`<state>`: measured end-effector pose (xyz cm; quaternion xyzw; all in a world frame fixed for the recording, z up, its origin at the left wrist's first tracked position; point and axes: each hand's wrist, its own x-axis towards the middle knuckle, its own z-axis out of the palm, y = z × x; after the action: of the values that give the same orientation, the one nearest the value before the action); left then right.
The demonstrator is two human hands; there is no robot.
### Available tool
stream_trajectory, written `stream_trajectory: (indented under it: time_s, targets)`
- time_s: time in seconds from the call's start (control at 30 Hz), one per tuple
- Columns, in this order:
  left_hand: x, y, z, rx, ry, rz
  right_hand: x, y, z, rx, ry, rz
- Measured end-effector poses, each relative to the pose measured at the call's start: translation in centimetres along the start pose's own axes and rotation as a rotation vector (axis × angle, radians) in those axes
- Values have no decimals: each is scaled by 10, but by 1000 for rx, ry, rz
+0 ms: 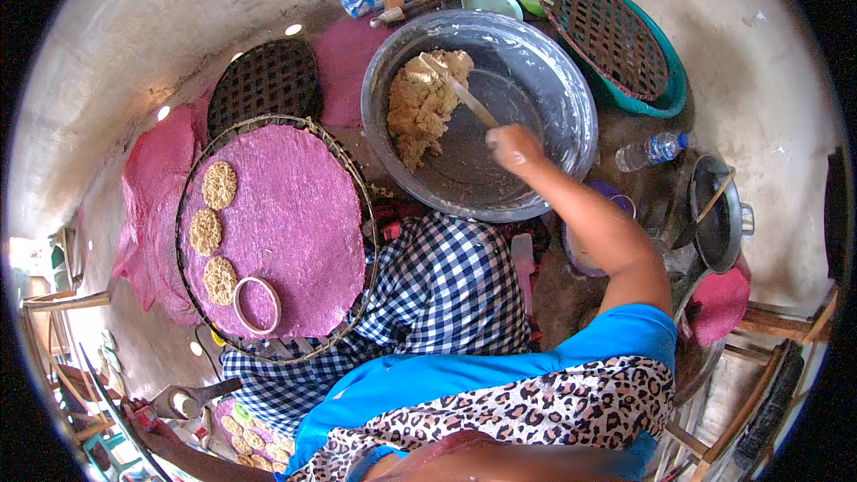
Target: The person scoops dough from a metal bowl and loads it into a wooden press. They then press the dough into small, round, patterned snacks and place them on a purple mat. The person repeats this process, creating a batch of snacks.
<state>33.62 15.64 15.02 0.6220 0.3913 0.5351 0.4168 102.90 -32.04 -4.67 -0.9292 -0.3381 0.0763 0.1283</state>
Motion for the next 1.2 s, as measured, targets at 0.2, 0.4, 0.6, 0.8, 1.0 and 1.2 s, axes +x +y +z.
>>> stream_trajectory:
  time_s: [0.2,0.4,0.6,0.8,1.0,1.2]
  targets:
    - [-1,0,-4,-21,-5,-4,3,38,-2,-282,54,19]
    - [-3,3,-7,-34,-21,-10,41,-22,1,100,68,105]
    - [-32,38,43,-60,-131,48,103,-20,9,177,360,297]
    - [-25,35,37,-62,78,-37,109,1,45,132,-153,410]
    - [-1,-2,-17,-152,46,-77,106,28,-45,202,162,177]
    - [3,-8,-16,-96,40,-46,100,15,-139,-450,31,183]
